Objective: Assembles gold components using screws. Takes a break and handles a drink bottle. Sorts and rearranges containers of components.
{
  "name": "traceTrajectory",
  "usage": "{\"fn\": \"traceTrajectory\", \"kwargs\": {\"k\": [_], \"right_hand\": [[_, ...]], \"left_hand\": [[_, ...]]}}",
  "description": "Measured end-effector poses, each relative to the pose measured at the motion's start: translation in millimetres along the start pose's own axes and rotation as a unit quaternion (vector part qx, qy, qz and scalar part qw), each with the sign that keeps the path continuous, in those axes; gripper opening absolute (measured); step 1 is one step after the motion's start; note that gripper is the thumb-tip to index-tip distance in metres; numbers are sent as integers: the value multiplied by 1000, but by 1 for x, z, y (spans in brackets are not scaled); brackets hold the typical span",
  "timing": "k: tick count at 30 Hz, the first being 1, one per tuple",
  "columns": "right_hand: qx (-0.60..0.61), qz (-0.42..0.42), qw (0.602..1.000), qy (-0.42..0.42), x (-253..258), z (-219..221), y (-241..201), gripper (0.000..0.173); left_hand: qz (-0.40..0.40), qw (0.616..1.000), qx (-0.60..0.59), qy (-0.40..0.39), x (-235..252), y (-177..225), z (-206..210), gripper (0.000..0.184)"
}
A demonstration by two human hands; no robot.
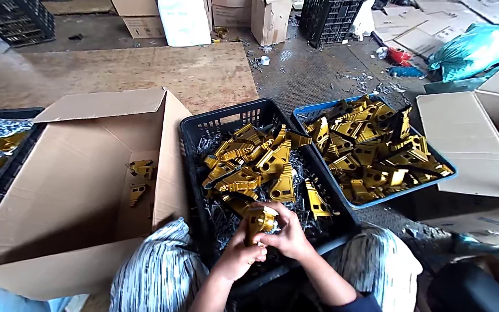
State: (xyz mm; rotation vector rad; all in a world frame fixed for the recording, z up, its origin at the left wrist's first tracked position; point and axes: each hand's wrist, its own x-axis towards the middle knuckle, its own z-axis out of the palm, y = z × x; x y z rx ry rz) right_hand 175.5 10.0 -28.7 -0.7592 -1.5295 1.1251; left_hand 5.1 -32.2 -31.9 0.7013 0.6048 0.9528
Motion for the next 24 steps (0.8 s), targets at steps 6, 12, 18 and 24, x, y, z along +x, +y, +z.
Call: {"fn": "traceTrajectory", "kwargs": {"k": [6, 12, 18, 24], "right_hand": [[-57, 7, 994, 98, 19, -14, 4, 48], [-20, 253, 929, 269, 49, -39, 12, 88], [-113, 279, 920, 250, 43, -34, 20, 75], [113, 37, 967, 224, 20, -1, -29, 23]], "left_hand": [[3, 996, 21, 92, -6, 4, 12, 92], [219, 868, -18, 445, -2, 93, -25, 22], [387, 754, 69, 526, -13, 132, -66, 72], [240, 935, 144, 219, -1, 68, -14, 101]]}}
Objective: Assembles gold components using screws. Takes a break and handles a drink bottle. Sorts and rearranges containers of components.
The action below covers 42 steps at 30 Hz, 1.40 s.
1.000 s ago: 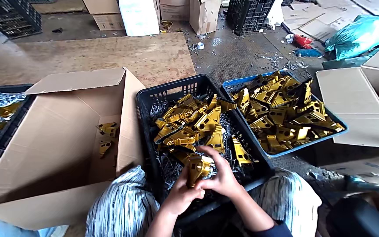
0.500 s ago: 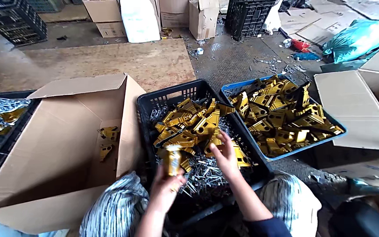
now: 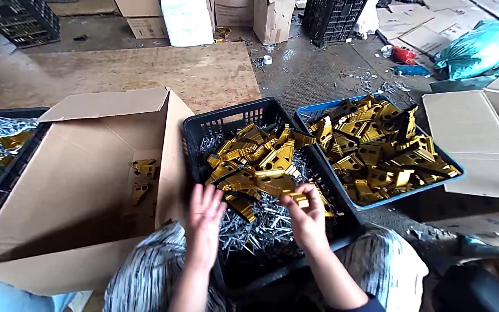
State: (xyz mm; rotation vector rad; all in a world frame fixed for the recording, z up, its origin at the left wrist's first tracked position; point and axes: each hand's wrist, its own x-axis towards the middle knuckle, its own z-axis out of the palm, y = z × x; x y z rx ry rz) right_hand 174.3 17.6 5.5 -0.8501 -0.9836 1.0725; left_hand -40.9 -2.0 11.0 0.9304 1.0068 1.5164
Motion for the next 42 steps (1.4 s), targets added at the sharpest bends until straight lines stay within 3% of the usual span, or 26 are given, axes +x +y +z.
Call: {"fn": "traceTrajectory", "kwargs": {"k": [2, 4, 5, 6, 7, 9, 10, 11, 12, 14, 17, 19, 20, 24, 26, 28, 31, 33, 37, 38, 39, 41, 42], "right_hand": [[123, 71, 981, -134, -20, 8, -6, 23], [128, 141, 938, -288, -26, 6, 3, 19], [59, 147, 934, -320, -23, 2, 8, 16], [-74, 140, 939, -307, -18, -4, 12, 14], [-262, 127, 920, -263, -11, -10, 15, 16], [-585, 137, 775, -196, 6, -23, 25, 29], [-662, 153, 708, -191, 13, -31, 33, 35], [-700, 170, 665, -197, 19, -37, 39, 37], [-709, 170, 654, -204, 22, -41, 41, 33], [-685, 101, 697, -189, 21, -46, 41, 21], [-557, -18, 818, -139, 21, -47, 27, 17], [-469, -14, 872, -137, 21, -46, 13, 19], [-454, -7, 880, -142, 21, -46, 8, 20], [-548, -97, 822, -124, 19, -47, 8, 19], [-498, -113, 852, -114, 19, -46, 3, 24], [-445, -100, 882, -119, 20, -43, 3, 29], [-535, -37, 832, -144, 25, -41, 4, 33], [-556, 42, 811, -178, 31, -38, -3, 36], [-366, 101, 902, -206, 37, -43, -13, 36], [-356, 107, 898, -233, 38, -45, -17, 34], [-400, 107, 870, -266, 40, -45, -21, 33], [-531, 126, 774, -321, 45, -36, -31, 35], [-566, 131, 749, -320, 45, -33, -34, 36]], "left_hand": [[-37, 995, -43, -84, -14, -17, 18, 126], [-30, 989, -112, -96, -21, -31, 26, 103], [-19, 989, -130, -65, -21, -33, 27, 83], [-8, 992, -125, -17, -18, -33, 27, 62], [1, 994, -108, 24, -15, -30, 26, 53], [21, 994, -44, 94, -7, -24, 20, 51], [30, 993, -21, 112, -4, -22, 16, 65], [26, 993, -4, 112, -2, -20, 12, 86], [12, 994, 0, 111, 0, -18, 11, 99], [-20, 993, -18, 116, -3, -17, 12, 100], [-44, 992, -33, 114, -8, -18, 16, 81], [-70, 990, -43, 115, -11, -20, 17, 74], [-83, 989, -54, 111, -12, -20, 18, 72], [-126, 980, -138, 72, -14, -22, 25, 53], [-134, 975, -166, 61, -14, -24, 26, 57], [-136, 975, -168, 51, -17, -26, 27, 67], [-149, 969, -188, 53, -18, -27, 31, 64], [-180, 963, -177, 97, -16, -22, 38, 45], [-152, 974, -102, 136, -11, -24, 33, 41], [-129, 981, -62, 133, -11, -26, 31, 40], [-106, 985, -28, 131, -10, -28, 29, 40], [-76, 988, 12, 130, -10, -30, 28, 38], [-69, 989, 18, 126, -10, -30, 27, 36]]}}
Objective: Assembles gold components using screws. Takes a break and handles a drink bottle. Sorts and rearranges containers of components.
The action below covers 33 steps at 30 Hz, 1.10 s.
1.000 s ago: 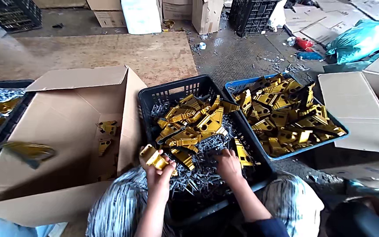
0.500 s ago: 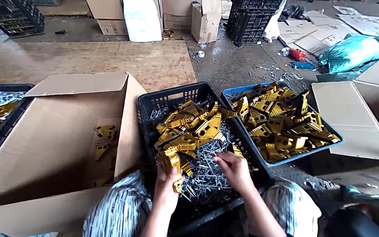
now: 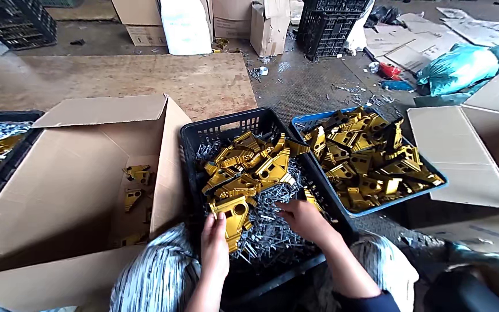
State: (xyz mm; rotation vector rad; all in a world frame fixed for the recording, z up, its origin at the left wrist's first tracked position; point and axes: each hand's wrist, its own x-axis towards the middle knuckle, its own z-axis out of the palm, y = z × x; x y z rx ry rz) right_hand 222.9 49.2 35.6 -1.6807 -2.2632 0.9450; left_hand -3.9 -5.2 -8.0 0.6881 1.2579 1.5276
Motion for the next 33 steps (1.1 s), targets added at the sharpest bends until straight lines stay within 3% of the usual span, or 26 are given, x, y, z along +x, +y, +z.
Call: {"fn": "traceTrajectory", "kwargs": {"k": [2, 4, 9, 16, 23, 27, 33], "right_hand": [[25, -37, 996, 77, -2, 1, 1, 36], [135, -85, 980, 117, -3, 1, 5, 33], [276, -209, 912, 218, -5, 9, 2, 17], [91, -345, 885, 300, -4, 33, -12, 20], [-7, -373, 858, 353, -8, 60, -20, 23], [29, -356, 861, 363, -9, 61, -15, 22], [-48, -367, 858, 356, -14, 69, -12, 23]], "left_hand": [[19, 1000, 7, -14, -1, 0, 0, 33], [54, 998, 26, -24, -2, 0, 0, 29], [127, 981, 139, -49, -3, -2, -3, 27], [7, 982, 80, -169, -9, 3, -5, 25], [72, 979, 105, -162, -12, -8, -2, 19], [54, 981, 124, -136, -11, -7, -1, 37], [99, 969, 189, -122, -9, -13, -1, 24]]}}
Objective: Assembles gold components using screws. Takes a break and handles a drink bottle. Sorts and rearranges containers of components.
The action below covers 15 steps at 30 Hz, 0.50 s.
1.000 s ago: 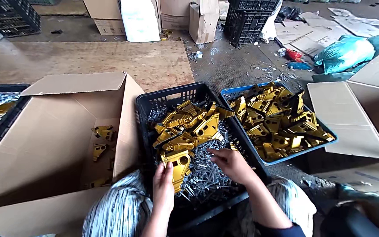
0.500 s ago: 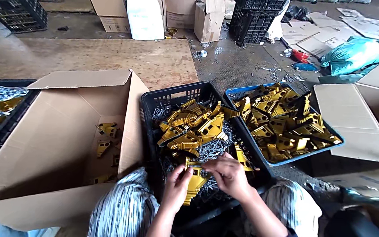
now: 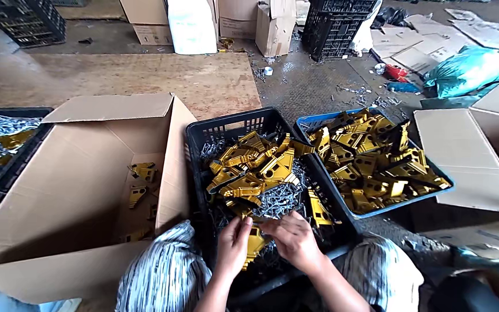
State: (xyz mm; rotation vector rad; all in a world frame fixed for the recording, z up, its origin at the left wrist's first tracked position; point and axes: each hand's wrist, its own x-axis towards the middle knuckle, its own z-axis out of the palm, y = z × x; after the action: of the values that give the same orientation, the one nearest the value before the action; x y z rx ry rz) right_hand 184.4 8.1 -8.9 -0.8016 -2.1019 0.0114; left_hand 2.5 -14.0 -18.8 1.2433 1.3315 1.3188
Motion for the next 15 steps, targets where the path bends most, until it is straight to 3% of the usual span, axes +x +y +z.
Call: {"fn": "traceTrajectory", "kwargs": {"k": [3, 7, 10, 15], "right_hand": [[-12, 15, 1000, -5, -1, -1, -3, 20], [98, 151, 983, -35, 1, -4, -5, 28], [261, 210, 942, -31, 0, -4, -2, 28], [498, 230, 836, -36, -4, -6, 6, 25]], "left_hand": [[24, 999, 39, 22, 1, 6, -3, 22], [101, 990, 71, 61, 2, 14, -6, 19], [138, 989, 26, 49, 2, 8, -7, 18], [121, 988, -98, -19, -2, 2, -10, 22]]}}
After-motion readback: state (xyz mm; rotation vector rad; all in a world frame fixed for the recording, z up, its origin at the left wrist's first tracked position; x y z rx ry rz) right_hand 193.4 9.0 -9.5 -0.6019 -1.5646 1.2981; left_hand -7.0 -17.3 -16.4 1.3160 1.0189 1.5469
